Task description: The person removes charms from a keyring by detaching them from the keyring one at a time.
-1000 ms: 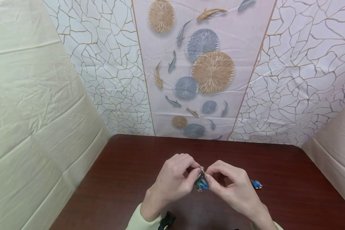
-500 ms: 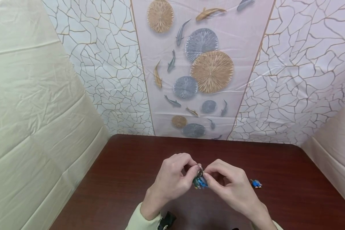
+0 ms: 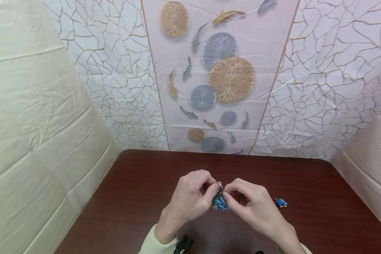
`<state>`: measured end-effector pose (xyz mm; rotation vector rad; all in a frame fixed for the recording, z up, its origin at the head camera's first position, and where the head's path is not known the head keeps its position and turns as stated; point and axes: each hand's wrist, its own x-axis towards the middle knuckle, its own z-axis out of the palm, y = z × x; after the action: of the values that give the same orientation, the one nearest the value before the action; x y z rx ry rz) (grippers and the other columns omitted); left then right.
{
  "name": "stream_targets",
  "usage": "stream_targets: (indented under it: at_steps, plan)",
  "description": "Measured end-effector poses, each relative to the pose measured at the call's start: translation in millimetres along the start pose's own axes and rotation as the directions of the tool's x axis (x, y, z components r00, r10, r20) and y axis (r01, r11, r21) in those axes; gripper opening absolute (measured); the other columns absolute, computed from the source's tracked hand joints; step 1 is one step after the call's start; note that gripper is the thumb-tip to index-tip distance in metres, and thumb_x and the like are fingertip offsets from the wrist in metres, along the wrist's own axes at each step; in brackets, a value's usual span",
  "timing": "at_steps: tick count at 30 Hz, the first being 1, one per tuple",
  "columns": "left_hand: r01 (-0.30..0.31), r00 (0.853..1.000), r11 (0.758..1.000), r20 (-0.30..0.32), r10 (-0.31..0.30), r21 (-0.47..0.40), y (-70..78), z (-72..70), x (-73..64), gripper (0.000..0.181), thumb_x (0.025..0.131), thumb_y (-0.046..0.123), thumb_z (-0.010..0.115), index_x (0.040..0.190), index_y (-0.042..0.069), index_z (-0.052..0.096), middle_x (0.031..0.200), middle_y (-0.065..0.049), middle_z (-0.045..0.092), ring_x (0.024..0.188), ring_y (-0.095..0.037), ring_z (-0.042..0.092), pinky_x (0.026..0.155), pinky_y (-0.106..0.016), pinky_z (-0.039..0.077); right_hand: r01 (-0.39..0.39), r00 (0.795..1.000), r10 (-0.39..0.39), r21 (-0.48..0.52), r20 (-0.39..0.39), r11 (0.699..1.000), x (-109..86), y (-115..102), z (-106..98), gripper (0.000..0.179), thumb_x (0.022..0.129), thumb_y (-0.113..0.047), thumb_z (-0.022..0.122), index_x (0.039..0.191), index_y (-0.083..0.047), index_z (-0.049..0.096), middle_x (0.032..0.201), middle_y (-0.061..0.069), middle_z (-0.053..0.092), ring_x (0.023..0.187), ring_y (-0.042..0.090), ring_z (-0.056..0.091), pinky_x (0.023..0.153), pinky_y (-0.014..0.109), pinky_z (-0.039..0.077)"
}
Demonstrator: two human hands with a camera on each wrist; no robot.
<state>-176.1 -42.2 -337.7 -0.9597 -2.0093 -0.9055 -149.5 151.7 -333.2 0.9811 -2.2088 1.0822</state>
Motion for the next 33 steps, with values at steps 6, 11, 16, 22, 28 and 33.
stream_targets:
  at_steps: [6,11,16,22,28,33]
  plan:
    - [-0.003,1.000,1.000,0.011,0.003,0.010,-1.1,2.2,-1.0,0.017,0.085,0.009,0.069,0.074,0.019,0.060,0.068,0.010,0.060,0.059,-0.001,0.048,0.060,-0.006,0.037,0.018,1.000,-0.018,-0.041,0.009,0.999,-0.5,2.2,-0.1,0.029,0.080,0.003,0.072,0.085,-0.025,0.063,0.074,-0.018,0.055,0.062,-0.006,0.048,0.056,0.009,0.040]
    - [-0.010,1.000,0.999,0.027,0.009,0.031,-3.2,6.8,-2.3,0.019,0.084,0.010,0.070,0.073,0.019,0.059,0.066,0.010,0.057,0.060,0.000,0.047,0.060,-0.008,0.037,0.062,0.998,-0.062,-0.053,0.001,0.997,-1.4,6.0,-0.2,0.030,0.078,0.004,0.072,0.084,-0.025,0.063,0.072,-0.019,0.055,0.062,-0.007,0.048,0.056,0.008,0.039]
    - [0.012,0.999,0.999,0.052,-0.014,0.049,-3.4,10.7,-3.8,0.017,0.083,0.011,0.070,0.073,0.019,0.059,0.066,0.011,0.056,0.060,-0.002,0.047,0.061,-0.010,0.037,0.081,0.997,-0.081,-0.048,0.011,0.996,-2.6,9.3,-1.5,0.031,0.077,0.003,0.074,0.084,-0.025,0.063,0.071,-0.017,0.056,0.061,-0.007,0.047,0.055,0.006,0.038]
    - [0.061,0.995,0.997,0.080,-0.065,0.049,0.2,15.9,-4.8,0.018,0.084,0.012,0.068,0.071,0.020,0.058,0.067,0.011,0.057,0.060,-0.002,0.047,0.061,-0.011,0.037,0.033,0.997,-0.030,-0.042,0.074,0.999,-4.6,10.9,-8.8,0.030,0.078,0.002,0.074,0.085,-0.026,0.064,0.070,-0.018,0.056,0.062,-0.008,0.047,0.054,0.007,0.038]
    - [0.100,0.994,0.995,0.039,-0.101,0.022,-0.5,12.9,-3.4,0.019,0.086,0.011,0.067,0.071,0.019,0.058,0.067,0.011,0.057,0.057,-0.002,0.045,0.057,-0.008,0.033,0.020,0.990,-0.026,0.047,0.140,0.999,-4.7,7.4,-16.3,0.031,0.081,0.002,0.072,0.086,-0.027,0.065,0.072,-0.018,0.055,0.062,-0.006,0.049,0.053,0.009,0.040]
    - [0.047,0.999,0.999,-0.019,-0.046,0.015,-2.8,4.9,-1.9,0.020,0.085,0.009,0.068,0.071,0.019,0.059,0.067,0.010,0.058,0.057,-0.003,0.047,0.058,-0.005,0.035,-0.004,0.995,0.001,0.033,0.099,0.999,-2.8,9.1,-22.9,0.034,0.081,0.004,0.073,0.087,-0.028,0.064,0.075,-0.022,0.058,0.060,-0.005,0.051,0.054,0.010,0.042]
